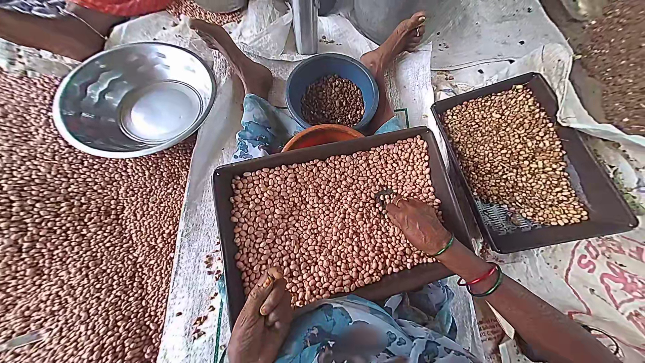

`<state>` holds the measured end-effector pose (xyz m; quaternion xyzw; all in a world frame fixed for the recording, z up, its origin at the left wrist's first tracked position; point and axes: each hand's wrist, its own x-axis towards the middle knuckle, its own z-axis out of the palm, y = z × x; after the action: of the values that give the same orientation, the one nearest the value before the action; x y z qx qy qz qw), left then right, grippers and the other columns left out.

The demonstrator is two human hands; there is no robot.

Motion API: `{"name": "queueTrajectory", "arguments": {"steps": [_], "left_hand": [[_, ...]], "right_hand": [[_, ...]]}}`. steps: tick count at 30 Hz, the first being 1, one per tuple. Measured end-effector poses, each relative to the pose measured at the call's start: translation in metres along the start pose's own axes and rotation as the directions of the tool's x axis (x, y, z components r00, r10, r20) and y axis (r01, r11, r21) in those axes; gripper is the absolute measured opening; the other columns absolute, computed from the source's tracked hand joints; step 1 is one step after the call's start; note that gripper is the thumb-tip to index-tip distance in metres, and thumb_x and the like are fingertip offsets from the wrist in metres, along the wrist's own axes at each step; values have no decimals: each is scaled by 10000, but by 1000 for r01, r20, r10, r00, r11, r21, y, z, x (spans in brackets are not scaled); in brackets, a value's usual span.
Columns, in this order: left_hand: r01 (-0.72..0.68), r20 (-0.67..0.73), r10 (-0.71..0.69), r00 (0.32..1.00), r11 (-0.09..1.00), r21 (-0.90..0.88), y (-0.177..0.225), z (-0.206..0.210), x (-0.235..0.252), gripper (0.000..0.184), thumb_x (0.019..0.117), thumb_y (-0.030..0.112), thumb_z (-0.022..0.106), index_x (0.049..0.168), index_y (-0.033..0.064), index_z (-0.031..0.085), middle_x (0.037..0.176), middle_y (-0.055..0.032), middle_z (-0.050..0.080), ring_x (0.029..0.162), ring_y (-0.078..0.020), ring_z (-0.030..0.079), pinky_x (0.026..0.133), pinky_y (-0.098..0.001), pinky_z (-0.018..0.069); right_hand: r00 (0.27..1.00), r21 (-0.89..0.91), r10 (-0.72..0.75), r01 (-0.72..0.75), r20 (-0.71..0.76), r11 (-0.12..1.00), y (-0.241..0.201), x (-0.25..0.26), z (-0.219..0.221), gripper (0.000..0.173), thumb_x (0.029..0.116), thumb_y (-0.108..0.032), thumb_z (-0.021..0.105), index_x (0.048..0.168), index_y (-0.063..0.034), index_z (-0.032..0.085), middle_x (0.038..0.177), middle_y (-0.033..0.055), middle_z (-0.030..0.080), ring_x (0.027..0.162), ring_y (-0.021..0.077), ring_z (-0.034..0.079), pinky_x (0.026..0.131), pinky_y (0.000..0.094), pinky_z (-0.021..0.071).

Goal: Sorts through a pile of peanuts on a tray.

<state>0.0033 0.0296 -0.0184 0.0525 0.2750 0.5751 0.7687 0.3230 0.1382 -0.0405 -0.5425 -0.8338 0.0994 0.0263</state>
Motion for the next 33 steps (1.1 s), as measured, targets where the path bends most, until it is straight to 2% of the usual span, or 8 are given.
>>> {"name": "queueTrajectory", "arguments": {"steps": [5,8,11,16,20,23,26,33], "left_hand": [[39,6,-39,999,993,-111,-8,7,15,240,1056,195,495,958,87,686,623,71,564,481,16,538,461,-114,458],[49,23,-47,999,995,-82,-13,6,20,230,1051,183,498,990,82,695,626,75,566,479,21,533,458,-111,454],[57,-1,-58,998,995,-77,-16,4,22,238,1060,180,480,990,83,686,622,78,559,470,23,524,453,-110,451],[86,-17,-86,996,996,-25,-25,-3,29,280,1079,199,428,975,106,671,605,94,542,453,28,505,444,-109,439],[90,-38,-91,995,996,-23,-26,-3,29,284,1084,204,411,980,111,659,613,91,546,455,29,506,449,-109,449],[72,-36,-73,997,997,-36,-26,-2,30,297,1083,188,397,977,104,662,613,86,550,455,24,513,449,-111,456],[81,-17,-81,997,997,-17,-27,-2,32,284,1080,193,409,973,111,659,612,88,553,454,26,513,448,-111,452],[83,-11,-83,996,996,-20,-27,-2,32,270,1080,198,416,977,114,651,610,89,541,457,30,506,451,-107,450]], "right_hand": [[962,99,-5,-23,272,995,7,8,-20,202,1022,-47,528,1064,79,681,953,261,665,912,430,684,780,540,539],[996,369,48,-70,70,927,34,6,-27,87,929,-30,678,911,43,720,793,175,656,743,307,639,714,466,515],[998,433,48,-25,-41,901,41,-2,-30,54,898,-12,722,924,23,754,854,170,676,738,279,635,707,444,523],[996,276,36,-57,82,959,18,-12,-14,210,1013,-111,600,1082,-19,775,1070,218,728,989,398,713,844,551,553],[983,93,86,-102,160,990,4,-11,-11,249,1021,-92,572,1180,24,725,1062,261,708,1005,445,691,869,564,531],[983,95,94,-110,159,989,5,-11,-10,252,1012,-90,578,1181,34,718,1065,276,699,990,456,694,841,565,549],[937,105,149,-190,315,976,4,-4,-21,305,1018,-118,576,1285,-16,680,1173,259,670,1083,433,663,890,552,523],[947,109,47,-85,317,990,12,0,-21,266,974,-136,610,1202,-54,719,1106,237,678,1017,415,677,790,559,533]]}}
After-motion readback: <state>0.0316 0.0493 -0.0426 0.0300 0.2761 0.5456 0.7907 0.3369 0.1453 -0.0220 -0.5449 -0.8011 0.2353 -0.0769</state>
